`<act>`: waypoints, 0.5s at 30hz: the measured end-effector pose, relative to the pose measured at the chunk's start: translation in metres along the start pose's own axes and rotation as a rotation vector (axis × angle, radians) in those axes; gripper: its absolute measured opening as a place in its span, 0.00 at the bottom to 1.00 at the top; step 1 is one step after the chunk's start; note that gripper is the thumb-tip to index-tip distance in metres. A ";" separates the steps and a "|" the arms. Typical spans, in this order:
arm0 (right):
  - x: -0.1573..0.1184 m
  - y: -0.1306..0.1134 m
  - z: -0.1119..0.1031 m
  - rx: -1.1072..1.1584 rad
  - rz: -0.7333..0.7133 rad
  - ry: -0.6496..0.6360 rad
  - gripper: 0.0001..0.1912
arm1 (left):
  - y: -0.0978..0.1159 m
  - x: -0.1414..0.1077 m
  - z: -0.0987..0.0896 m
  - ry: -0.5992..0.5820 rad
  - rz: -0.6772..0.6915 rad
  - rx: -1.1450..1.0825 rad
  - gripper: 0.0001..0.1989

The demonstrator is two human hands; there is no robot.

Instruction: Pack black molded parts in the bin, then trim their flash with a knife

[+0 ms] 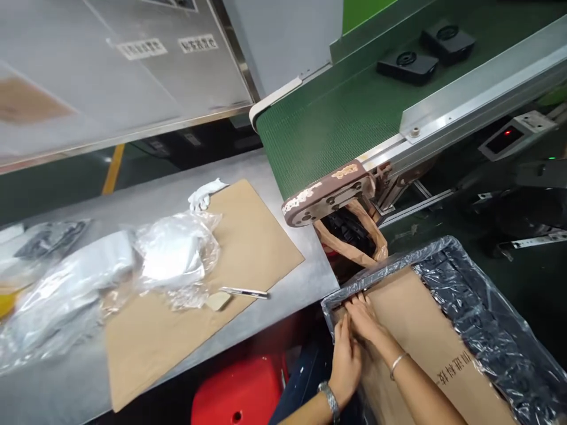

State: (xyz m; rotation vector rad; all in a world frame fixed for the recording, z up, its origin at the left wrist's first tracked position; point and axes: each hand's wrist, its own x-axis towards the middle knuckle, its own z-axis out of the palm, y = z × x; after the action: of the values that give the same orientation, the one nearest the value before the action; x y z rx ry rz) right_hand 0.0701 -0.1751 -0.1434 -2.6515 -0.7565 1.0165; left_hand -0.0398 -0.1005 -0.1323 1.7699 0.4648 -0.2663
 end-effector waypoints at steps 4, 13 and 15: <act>-0.005 0.002 -0.019 0.024 -0.060 0.050 0.18 | -0.001 -0.002 0.000 0.064 -0.026 -0.003 0.29; -0.030 0.010 -0.055 0.087 -0.247 0.040 0.26 | 0.035 0.004 -0.021 0.071 0.068 0.511 0.34; -0.031 0.012 -0.060 0.066 -0.263 0.025 0.26 | 0.039 0.009 -0.031 0.023 0.065 0.589 0.28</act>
State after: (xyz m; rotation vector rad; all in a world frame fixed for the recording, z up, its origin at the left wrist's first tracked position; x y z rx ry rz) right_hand 0.0955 -0.2023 -0.0859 -2.4229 -1.0148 0.9184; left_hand -0.0168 -0.0770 -0.0947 2.3590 0.3638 -0.3617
